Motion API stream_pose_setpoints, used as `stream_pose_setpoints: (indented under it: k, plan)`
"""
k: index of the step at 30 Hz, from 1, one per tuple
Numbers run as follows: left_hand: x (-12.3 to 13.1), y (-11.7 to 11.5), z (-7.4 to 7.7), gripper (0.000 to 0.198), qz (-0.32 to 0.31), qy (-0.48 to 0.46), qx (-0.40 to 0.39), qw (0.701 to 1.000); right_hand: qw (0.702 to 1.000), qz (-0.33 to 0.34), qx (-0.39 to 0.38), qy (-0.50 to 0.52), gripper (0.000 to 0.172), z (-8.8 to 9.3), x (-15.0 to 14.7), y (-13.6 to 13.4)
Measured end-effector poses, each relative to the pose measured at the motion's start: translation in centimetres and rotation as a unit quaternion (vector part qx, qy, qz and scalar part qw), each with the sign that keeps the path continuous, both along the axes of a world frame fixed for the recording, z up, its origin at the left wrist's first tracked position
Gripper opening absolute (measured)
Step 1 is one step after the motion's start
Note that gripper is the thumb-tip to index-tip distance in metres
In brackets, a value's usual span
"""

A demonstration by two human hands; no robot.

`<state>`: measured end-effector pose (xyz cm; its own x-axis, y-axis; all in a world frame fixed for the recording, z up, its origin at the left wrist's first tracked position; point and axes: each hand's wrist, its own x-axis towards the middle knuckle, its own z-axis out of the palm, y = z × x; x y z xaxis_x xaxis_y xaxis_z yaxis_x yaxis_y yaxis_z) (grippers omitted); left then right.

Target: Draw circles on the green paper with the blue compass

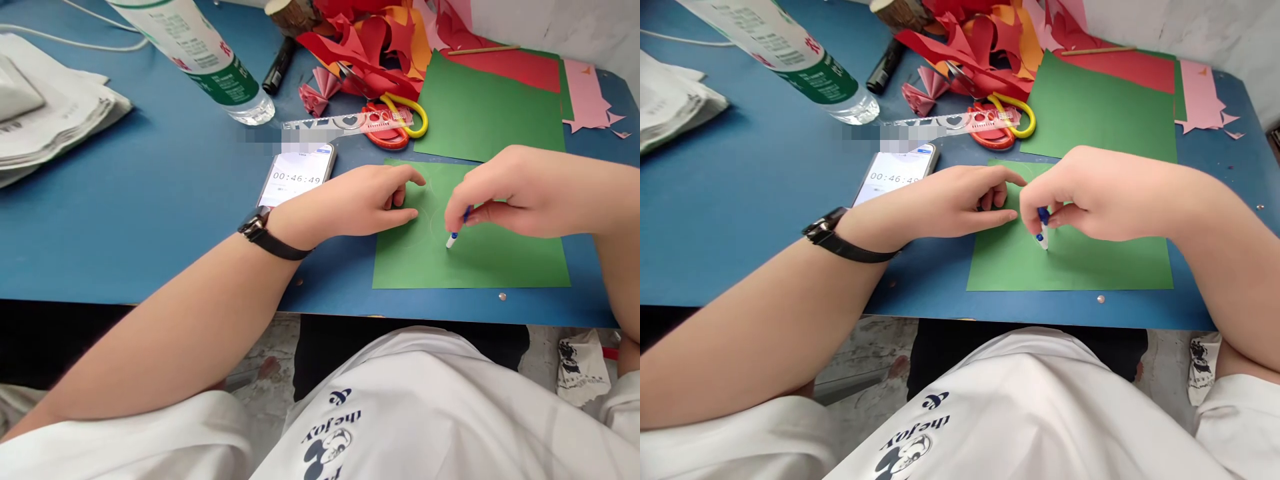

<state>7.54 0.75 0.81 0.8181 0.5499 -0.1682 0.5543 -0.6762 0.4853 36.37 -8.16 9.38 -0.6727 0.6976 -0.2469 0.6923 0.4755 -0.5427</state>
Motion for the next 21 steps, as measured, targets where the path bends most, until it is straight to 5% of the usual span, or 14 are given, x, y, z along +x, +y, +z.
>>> stream_pose_setpoints:
  k: [13, 19, 21]
  plan:
    - [-0.2, 0.3, -0.7, 0.060, -0.008, -0.031, 0.009, 0.999, 0.984, -0.166, 0.052, 0.042, 0.009, -1.1, -1.5, 0.3]
    - [-0.2, 0.3, -0.4, 0.064, -0.001, -0.016, 0.008, 1.000, 0.966, -0.187, 0.140, -0.113, 0.008, 0.1, -0.1, 0.1]
    - [-0.2, 0.3, -0.3, 0.063, 0.001, -0.013, 0.006, 1.000, 0.956, -0.171, 0.177, -0.162, 0.019, 0.3, 0.6, -0.2]
